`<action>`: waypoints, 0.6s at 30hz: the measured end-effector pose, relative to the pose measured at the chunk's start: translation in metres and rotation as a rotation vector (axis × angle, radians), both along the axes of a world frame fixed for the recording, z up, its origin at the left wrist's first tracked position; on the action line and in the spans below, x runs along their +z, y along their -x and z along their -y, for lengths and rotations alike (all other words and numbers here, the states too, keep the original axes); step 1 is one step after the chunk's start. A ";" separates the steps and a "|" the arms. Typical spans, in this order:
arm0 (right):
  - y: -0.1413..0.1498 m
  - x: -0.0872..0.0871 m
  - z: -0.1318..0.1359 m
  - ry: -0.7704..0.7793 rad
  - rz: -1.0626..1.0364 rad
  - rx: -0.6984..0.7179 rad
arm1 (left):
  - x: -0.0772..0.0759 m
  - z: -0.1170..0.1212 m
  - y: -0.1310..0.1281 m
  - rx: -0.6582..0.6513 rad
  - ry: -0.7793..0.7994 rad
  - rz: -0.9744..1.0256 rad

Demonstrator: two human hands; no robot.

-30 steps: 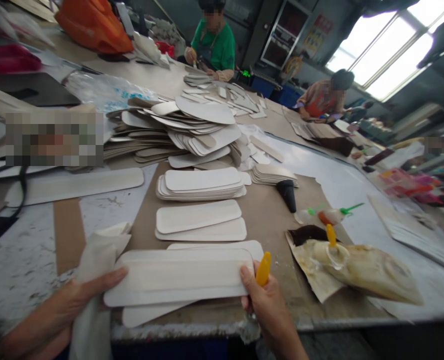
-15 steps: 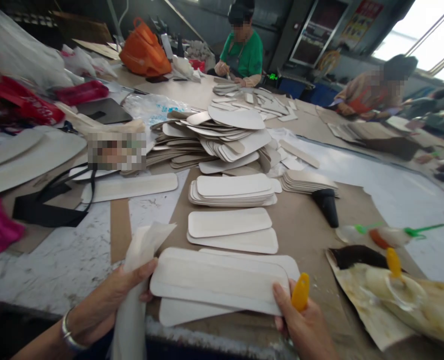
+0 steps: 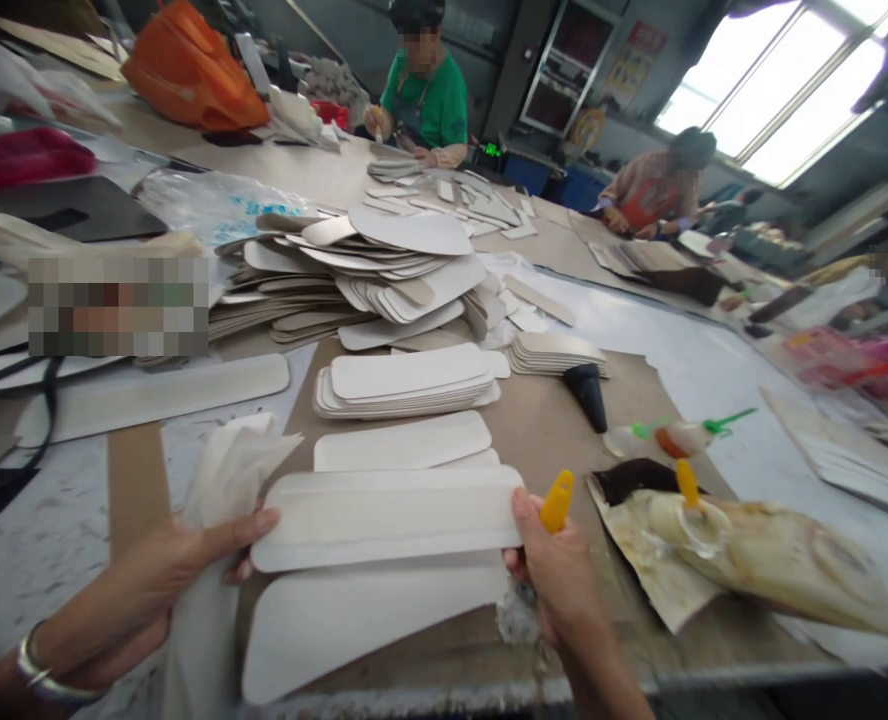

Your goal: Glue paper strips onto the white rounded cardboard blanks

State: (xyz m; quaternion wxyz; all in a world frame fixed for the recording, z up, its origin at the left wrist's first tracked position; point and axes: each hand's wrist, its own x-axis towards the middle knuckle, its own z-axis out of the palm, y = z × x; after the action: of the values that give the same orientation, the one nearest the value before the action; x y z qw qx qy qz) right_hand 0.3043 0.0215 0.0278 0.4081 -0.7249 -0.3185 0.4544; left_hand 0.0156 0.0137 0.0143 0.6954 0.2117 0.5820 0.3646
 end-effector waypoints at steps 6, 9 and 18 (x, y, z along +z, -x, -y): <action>-0.018 -0.012 -0.014 -0.096 0.041 -0.190 | -0.004 -0.011 -0.012 0.050 0.030 -0.043; -0.026 -0.004 -0.017 -0.170 0.033 -0.178 | 0.000 -0.026 -0.018 0.088 -0.004 -0.075; -0.010 0.026 0.010 -0.281 -0.306 -0.139 | -0.006 -0.012 0.009 -0.129 -0.051 -0.456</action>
State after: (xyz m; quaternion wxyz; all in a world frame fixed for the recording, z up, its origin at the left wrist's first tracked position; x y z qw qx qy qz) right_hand 0.3146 0.0116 0.0543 0.5792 -0.6035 -0.2623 0.4810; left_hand 0.0064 0.0260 0.0088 0.5621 0.3427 0.6999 0.2769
